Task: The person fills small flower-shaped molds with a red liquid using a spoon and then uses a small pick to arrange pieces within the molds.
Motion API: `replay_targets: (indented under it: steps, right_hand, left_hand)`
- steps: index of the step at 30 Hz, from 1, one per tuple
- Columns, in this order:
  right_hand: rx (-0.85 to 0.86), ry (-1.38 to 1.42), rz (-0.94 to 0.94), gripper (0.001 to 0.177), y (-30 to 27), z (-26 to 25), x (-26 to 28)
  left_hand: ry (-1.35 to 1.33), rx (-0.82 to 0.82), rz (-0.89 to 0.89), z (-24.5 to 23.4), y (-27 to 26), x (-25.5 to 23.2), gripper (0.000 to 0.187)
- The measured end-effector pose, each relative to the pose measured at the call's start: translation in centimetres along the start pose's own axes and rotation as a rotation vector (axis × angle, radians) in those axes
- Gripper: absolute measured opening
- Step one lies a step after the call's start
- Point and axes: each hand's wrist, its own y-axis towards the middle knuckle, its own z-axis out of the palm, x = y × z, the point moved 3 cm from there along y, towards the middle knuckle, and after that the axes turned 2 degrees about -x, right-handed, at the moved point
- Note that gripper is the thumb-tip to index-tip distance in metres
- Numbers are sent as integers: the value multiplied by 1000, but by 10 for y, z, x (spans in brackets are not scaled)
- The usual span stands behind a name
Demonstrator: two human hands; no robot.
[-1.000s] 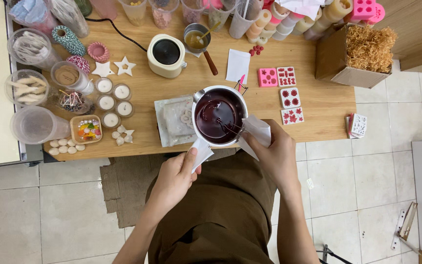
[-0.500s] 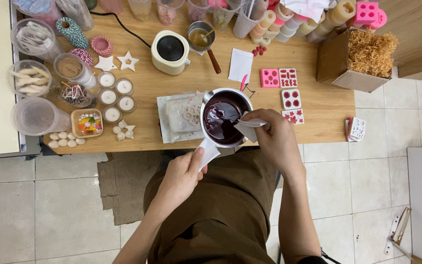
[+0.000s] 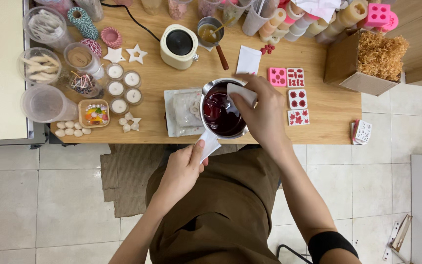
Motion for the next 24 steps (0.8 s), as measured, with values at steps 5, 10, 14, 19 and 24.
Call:
replay_targets:
  steps: [5, 10, 14, 19, 24]
  right_hand:
    - [35, 247, -19, 24, 6, 15, 3]
    - [168, 338, -118, 27, 10, 26, -4]
    - [176, 238, -315, 27, 11, 28, 1]
    - [299, 173, -466, 27, 11, 35, 5]
    - [313, 239, -531, 30, 10, 37, 13]
  left_hand:
    - [11, -39, -26, -7, -8, 0, 61]
    - [15, -125, 8, -16, -13, 3, 58]
    - [6, -181, 13, -21, -19, 6, 58]
    - [51, -243, 4, -28, -25, 11, 59]
    - [113, -287, 15, -37, -24, 19, 58]
